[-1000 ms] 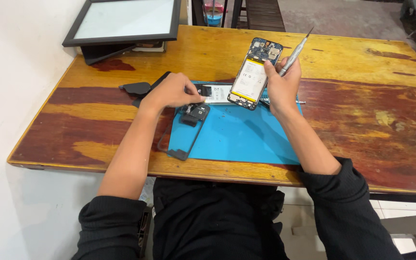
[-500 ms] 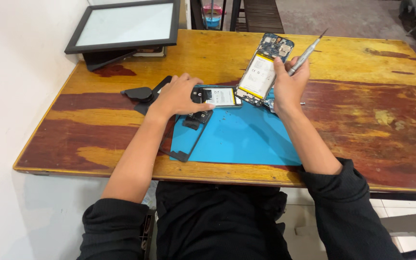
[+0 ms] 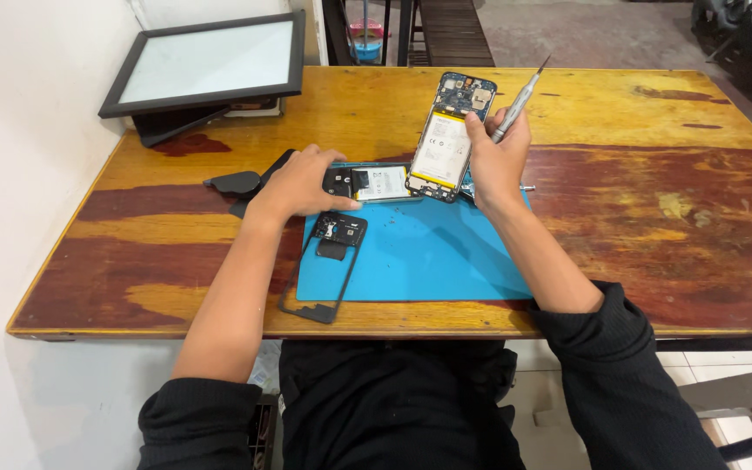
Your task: The person disassembles a smartphone on a blue repair mat. They pry off the back cover, use a screwdriver to remove screws, lift out the battery, and handle internal components and small parts while working through the phone's interior.
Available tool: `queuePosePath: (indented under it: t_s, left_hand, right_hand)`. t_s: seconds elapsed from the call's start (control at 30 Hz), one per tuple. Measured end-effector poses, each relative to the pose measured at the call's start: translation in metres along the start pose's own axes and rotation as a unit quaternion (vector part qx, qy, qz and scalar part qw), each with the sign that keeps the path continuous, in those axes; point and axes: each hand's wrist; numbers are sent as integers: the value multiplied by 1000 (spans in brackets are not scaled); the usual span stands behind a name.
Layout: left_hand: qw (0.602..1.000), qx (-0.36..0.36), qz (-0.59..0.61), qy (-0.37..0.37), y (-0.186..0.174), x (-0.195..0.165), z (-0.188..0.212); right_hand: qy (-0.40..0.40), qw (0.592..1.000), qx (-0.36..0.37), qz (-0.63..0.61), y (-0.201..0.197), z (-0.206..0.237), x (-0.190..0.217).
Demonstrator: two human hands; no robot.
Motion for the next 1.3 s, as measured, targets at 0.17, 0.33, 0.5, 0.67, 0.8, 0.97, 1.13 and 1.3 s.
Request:
queuePosePath:
  t_s: [0.17,0.33,0.5,0.67,0.8,0.97,1.13,1.3]
  left_hand:
    - [1000,-1,3,-8,-1,0,1]
    - [1000,-13,12,-4,-1,1,2]
    - [1000,-13,24,0,-2,4,2]
    - [998,-41,31,25,0,4,1]
    - [993,-40,82,74,-2,0,2]
    - [970,-8,193,148,-1,-16,10]
    - [918,63,359,158,3,-31,15]
    - [831,153,520,120,1,-29,11]
  right_hand:
    - [4,1000,3,-2,0,0,1]
    - [10,1000,8,4,2,1,1]
    - [6,1000,26,5,5,6,1]
    - [21,999,46,13,8,10,4]
    - [30,996,70,42,12,16,9]
    - [37,994,104,25,22,23,19]
    - [19,986,154,-56,32,33,35]
    - [11,979,196,-44,38,33,48]
Point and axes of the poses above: each hand's wrist, its own z-axis away from the middle knuckle, its own y-axis out of the palm, x = y × z, and after that the axes turned 10 degrees about -y, right-handed
